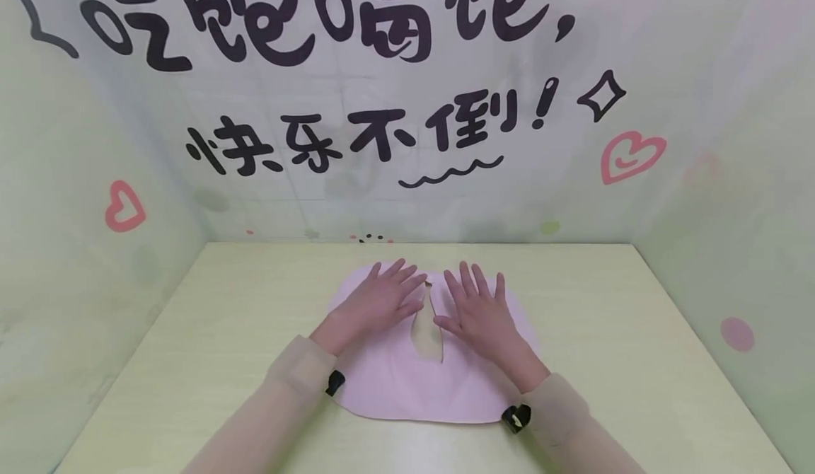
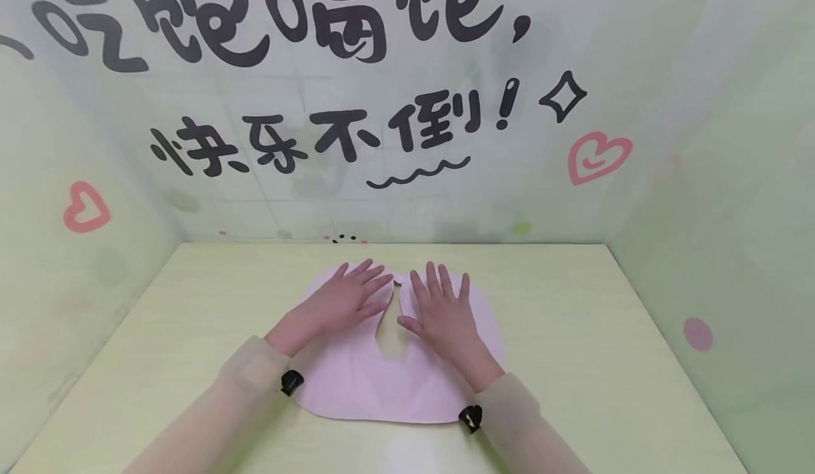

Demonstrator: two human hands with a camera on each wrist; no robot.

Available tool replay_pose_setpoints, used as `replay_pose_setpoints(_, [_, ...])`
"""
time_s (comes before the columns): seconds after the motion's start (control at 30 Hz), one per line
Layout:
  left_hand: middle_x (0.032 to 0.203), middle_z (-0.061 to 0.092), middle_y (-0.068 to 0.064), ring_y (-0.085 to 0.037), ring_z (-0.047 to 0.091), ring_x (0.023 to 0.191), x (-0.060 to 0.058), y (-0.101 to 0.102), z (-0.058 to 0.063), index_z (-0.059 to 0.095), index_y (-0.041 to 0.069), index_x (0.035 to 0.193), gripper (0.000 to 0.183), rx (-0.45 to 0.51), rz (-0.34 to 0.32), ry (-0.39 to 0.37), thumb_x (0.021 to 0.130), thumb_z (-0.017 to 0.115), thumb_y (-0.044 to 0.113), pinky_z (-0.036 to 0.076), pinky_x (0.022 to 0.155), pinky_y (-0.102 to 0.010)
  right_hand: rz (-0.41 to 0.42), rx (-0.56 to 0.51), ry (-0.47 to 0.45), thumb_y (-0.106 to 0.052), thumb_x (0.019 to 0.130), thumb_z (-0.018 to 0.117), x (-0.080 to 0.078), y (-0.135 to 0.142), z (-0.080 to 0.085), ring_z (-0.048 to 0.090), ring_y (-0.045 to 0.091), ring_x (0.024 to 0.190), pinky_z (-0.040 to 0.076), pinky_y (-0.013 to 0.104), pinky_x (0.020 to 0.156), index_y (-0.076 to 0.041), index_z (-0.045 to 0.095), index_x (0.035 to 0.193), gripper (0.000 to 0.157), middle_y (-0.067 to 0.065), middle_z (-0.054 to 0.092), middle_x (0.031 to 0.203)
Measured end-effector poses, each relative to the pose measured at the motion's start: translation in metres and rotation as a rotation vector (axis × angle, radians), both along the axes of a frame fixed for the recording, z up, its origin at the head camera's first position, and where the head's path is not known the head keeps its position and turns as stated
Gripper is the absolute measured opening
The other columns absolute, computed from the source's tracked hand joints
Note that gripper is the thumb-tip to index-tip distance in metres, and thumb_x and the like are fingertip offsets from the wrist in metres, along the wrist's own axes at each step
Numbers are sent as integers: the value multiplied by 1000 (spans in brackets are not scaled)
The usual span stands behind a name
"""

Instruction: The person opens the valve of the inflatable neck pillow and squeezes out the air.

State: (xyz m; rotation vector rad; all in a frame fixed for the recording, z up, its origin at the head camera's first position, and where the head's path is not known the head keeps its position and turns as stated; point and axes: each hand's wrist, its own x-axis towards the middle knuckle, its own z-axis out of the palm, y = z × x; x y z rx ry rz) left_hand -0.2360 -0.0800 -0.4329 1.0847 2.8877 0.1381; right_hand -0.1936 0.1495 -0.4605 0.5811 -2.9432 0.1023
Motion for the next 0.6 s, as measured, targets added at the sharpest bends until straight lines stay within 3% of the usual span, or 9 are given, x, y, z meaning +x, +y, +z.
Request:
replay_pose_setpoints(0.1, [162,39,-11,-35,23,153,-8,0,-6,44,14,157,56,-8,17,15,109,48,43,20,118,-66,10,16,-10,-59,100,54,-7,-3,-9,24,45,150,17,75,112,-9,36,159,79,25,28,163])
replay_pose_setpoints(0.37, [161,40,-11,-38,29,151,-20,-4,-26,45,16,157,56,-25,84,15,109,46,45,26,114,-69,37,15,-138,-58,104,48,-18,4,-25,16,47,152,12,76,113,-12,32,162,76,27,19,166])
replay_pose_setpoints(0.6, [162,38,-15,-41,26,151,-26,-9,-35,44,16,157,61,17,127,-82,107,47,50,24,112,-73,32,-4,-216,-56,104,49,-23,8,-25,14,50,152,10,77,113,-11,32,162,75,29,17,165])
